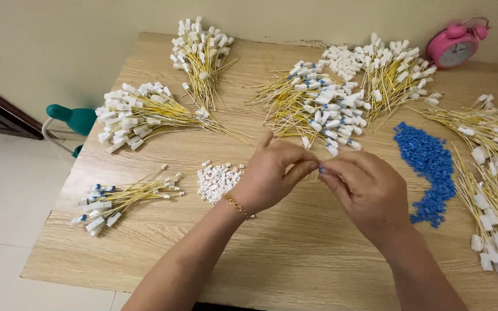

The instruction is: Assembling white plastic connector heads onto thin yellow wires and organizing them into bundles.

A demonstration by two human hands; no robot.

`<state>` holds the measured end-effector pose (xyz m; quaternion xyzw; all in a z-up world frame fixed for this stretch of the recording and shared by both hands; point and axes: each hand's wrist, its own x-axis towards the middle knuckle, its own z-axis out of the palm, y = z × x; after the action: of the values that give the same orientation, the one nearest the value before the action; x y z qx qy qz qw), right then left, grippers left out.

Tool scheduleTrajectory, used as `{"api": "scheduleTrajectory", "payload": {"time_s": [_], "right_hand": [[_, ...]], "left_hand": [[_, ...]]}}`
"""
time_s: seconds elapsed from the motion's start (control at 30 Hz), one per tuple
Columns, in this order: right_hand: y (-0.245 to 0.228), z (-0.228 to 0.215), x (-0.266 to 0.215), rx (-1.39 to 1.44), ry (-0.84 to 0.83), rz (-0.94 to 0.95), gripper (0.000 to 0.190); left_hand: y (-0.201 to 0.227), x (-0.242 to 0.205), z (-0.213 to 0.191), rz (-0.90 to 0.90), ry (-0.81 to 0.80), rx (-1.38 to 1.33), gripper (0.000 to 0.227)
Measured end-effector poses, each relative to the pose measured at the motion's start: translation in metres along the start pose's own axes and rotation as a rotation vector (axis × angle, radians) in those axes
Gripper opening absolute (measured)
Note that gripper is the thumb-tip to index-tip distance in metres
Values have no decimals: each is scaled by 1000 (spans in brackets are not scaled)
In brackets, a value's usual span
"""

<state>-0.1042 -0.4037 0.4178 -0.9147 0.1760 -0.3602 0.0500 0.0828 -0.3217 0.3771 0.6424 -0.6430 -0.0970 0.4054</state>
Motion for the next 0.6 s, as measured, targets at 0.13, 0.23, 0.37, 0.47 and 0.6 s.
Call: {"api": "scheduleTrajectory", "payload": {"time_s": [0.13,0.23,0.37,0.47,0.6], "right_hand": [[6,-7,-15,90,-124,79,21],[23,-10,-26,195,-198,244,22],[37,1,-32,117,-175,93,22],[3,16,-3,-1,-33,-177,27],[-2,50,4,402,-239,133,19]], "left_hand": [[-5,-25,-10,-84,-76,-143,19],[-17,-43,-25,-142,-97,-81,20],[-9,-50,-37,-521,-144,-201,22],[-14,-47,-19,-274,-8,-171,20],[-23,-40,2,-24,171,-14,16]]}}
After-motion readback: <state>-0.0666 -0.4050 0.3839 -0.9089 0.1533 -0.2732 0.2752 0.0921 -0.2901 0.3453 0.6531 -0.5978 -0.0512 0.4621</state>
